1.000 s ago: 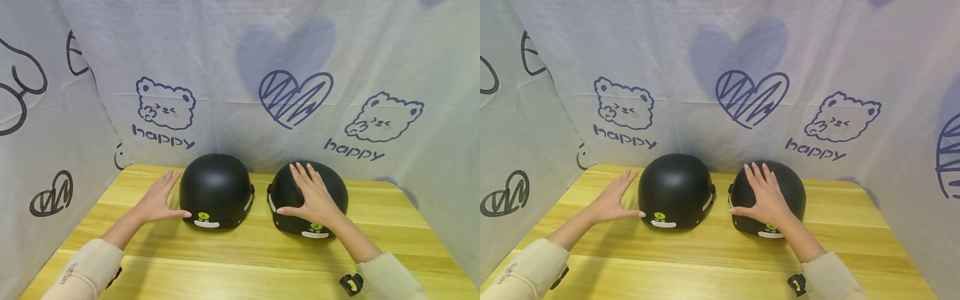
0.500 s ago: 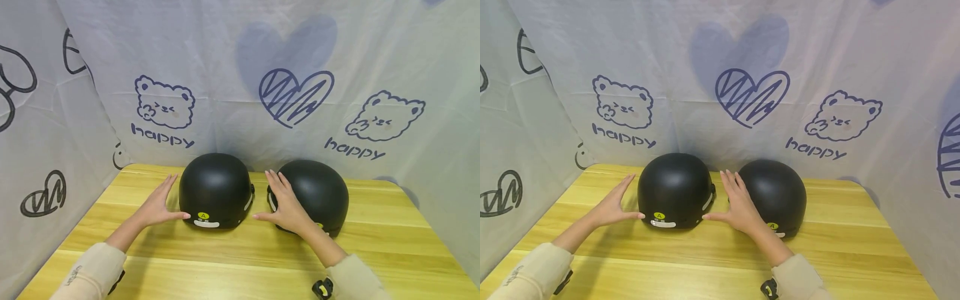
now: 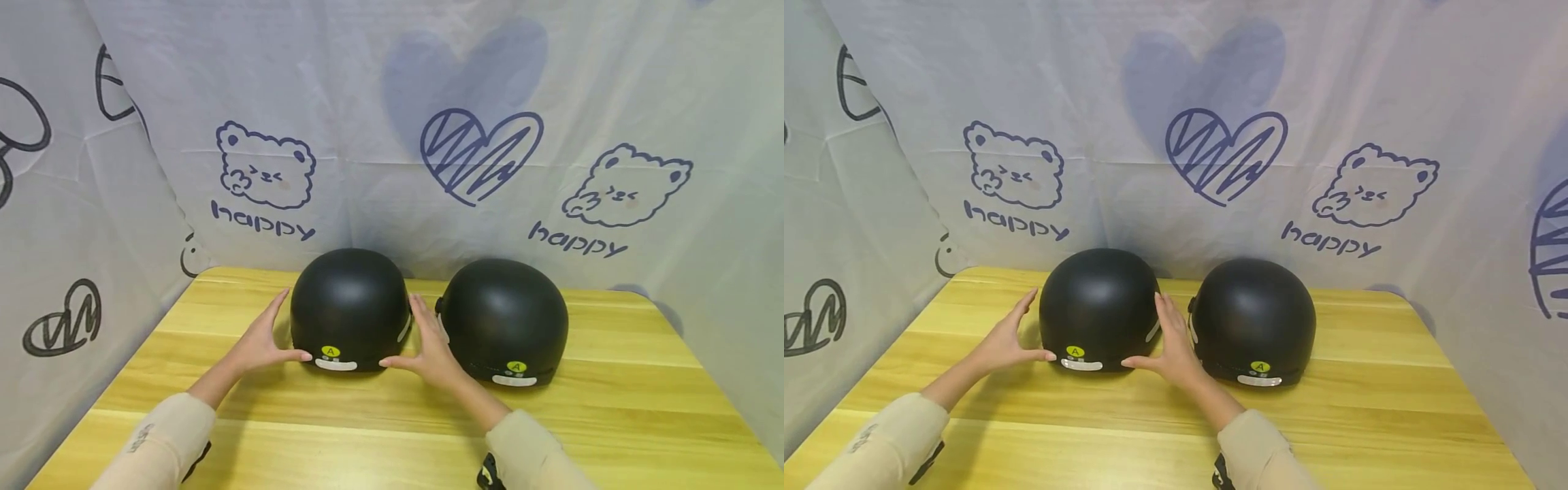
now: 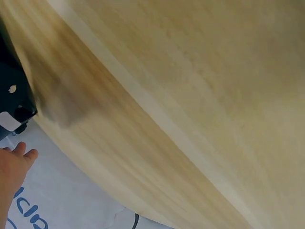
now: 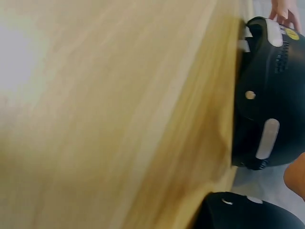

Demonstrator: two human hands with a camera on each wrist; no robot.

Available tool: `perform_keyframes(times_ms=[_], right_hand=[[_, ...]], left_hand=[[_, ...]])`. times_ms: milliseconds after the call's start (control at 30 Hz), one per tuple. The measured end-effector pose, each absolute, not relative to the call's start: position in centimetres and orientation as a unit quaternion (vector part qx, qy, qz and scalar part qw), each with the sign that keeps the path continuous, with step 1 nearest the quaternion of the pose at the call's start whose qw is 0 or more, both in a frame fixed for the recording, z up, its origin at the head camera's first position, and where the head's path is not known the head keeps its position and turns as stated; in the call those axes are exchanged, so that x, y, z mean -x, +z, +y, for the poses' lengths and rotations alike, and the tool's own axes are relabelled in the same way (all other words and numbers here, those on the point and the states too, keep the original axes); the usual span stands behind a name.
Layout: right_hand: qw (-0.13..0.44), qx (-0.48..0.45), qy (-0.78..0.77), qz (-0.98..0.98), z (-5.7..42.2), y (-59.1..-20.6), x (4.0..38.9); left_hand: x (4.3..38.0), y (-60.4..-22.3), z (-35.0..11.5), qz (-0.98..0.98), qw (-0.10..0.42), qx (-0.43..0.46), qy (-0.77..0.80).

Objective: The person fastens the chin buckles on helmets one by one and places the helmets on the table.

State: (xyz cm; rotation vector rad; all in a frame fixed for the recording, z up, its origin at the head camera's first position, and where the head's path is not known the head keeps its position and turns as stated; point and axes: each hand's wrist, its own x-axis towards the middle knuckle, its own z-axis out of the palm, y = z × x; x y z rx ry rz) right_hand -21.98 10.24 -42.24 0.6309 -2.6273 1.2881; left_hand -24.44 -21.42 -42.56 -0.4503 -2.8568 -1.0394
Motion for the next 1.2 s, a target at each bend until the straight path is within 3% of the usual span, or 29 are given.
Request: perform_keyframes(times_ms=[1200], right_hand=[[0.067, -0.201, 0.423, -0.881, 8.8, -46.2, 24.3]], left_hand=[[25.8, -43.6, -21.8, -0.906, -0.002, 0.197, -0.374]])
